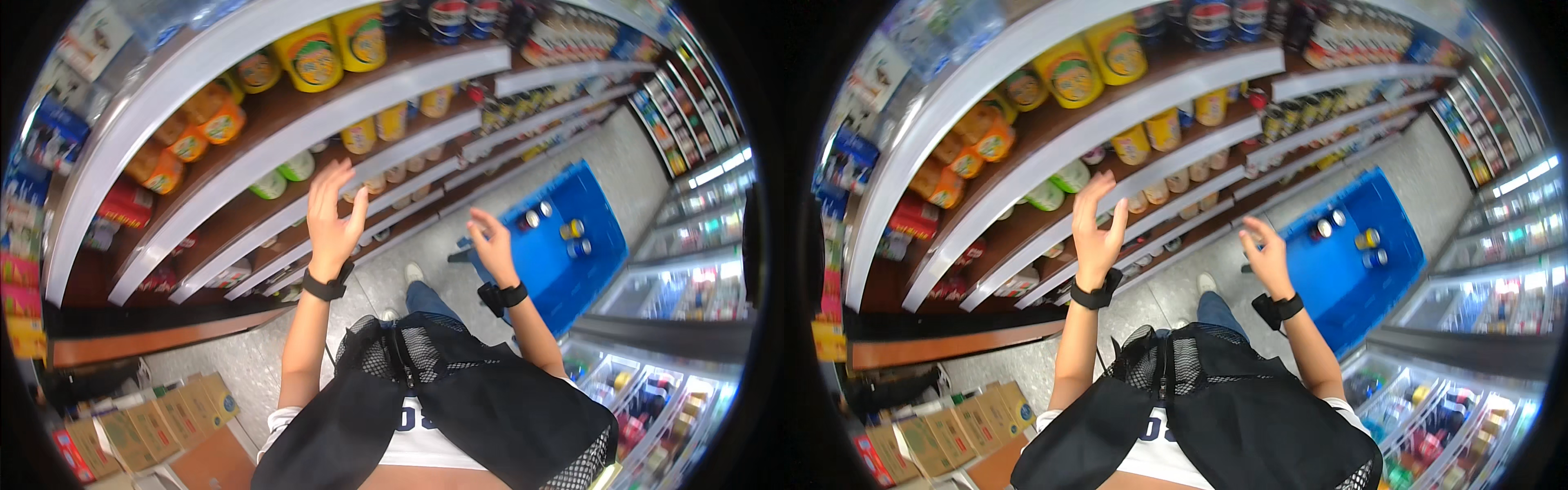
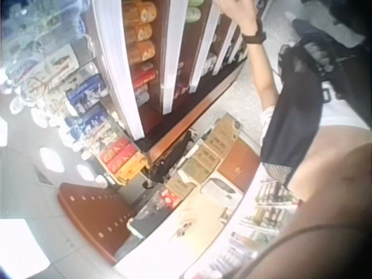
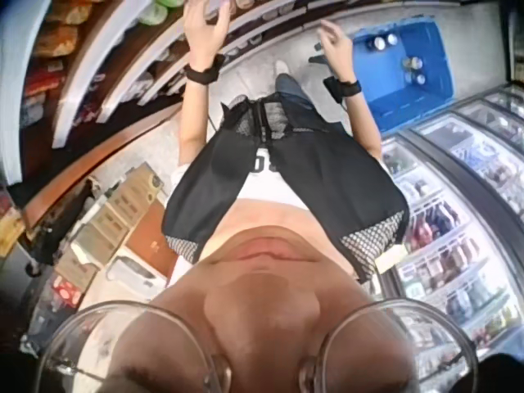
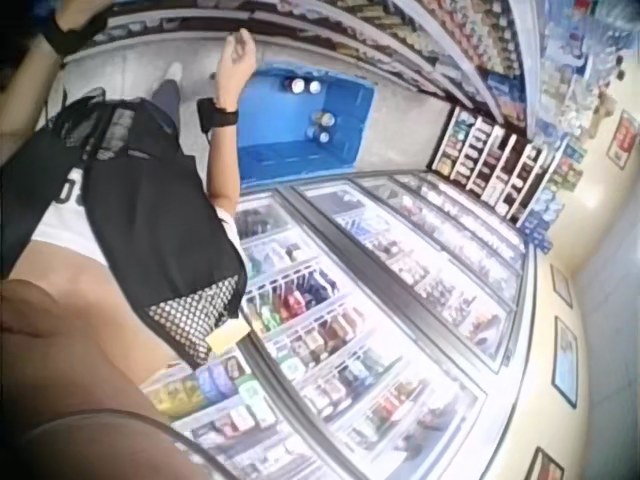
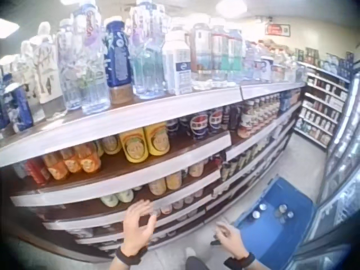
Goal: Restocking various bottled and canned drinks from a plastic crate onto supermarket shelves.
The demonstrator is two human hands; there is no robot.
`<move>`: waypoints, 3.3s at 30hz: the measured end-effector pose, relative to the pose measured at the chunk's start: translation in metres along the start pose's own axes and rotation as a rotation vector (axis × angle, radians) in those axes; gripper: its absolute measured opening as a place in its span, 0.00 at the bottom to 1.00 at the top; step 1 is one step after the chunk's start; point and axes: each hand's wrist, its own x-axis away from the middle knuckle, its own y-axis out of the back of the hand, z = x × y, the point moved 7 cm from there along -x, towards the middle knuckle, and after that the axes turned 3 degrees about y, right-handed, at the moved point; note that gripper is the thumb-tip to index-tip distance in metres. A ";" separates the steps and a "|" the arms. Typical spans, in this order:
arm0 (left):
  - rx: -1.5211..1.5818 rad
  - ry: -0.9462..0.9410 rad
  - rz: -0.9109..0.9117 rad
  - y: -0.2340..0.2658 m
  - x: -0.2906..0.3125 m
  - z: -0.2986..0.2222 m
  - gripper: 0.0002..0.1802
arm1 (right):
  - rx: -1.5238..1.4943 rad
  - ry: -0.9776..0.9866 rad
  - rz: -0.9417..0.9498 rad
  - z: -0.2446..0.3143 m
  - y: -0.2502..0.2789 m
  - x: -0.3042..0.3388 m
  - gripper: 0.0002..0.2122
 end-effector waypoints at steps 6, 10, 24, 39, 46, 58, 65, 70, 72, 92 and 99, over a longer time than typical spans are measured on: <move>0.386 0.411 0.405 -0.069 0.103 0.022 0.06 | -0.050 -0.238 0.016 -0.048 -0.024 0.097 0.15; 0.555 0.454 0.689 -0.119 0.156 0.009 0.06 | -0.023 -0.269 0.046 -0.044 -0.021 0.118 0.15; 0.432 0.438 0.952 -0.204 0.208 -0.020 0.09 | 0.106 -0.422 -0.119 -0.156 0.086 0.097 0.16; -0.175 0.615 1.210 -0.285 0.233 -0.002 0.39 | 0.551 -0.900 -0.525 -0.471 0.337 0.021 0.32; -0.285 0.625 1.172 -0.274 0.221 -0.012 0.32 | 0.600 -0.849 -0.527 -0.507 0.322 -0.036 0.44; -0.238 0.485 1.172 -0.281 0.220 -0.029 0.29 | 0.621 -0.600 -0.658 -0.476 0.361 0.008 0.33; -0.170 0.291 1.107 -0.273 0.206 -0.032 0.22 | 0.073 -0.362 -0.711 -0.383 0.345 0.010 0.25; -0.033 0.195 0.879 -0.235 0.160 -0.038 0.16 | -0.109 -0.188 -0.449 -0.244 0.274 -0.024 0.23; -0.014 0.136 0.780 -0.212 0.131 -0.045 0.15 | -0.232 -0.112 -0.286 -0.176 0.226 -0.041 0.24; -0.059 -0.088 -0.402 0.077 -0.006 -0.018 0.11 | 0.109 1.401 -0.131 0.319 -0.106 -0.087 0.30; -0.076 -0.105 -0.378 0.091 -0.032 -0.006 0.13 | 0.288 1.327 -0.157 0.322 -0.136 -0.126 0.28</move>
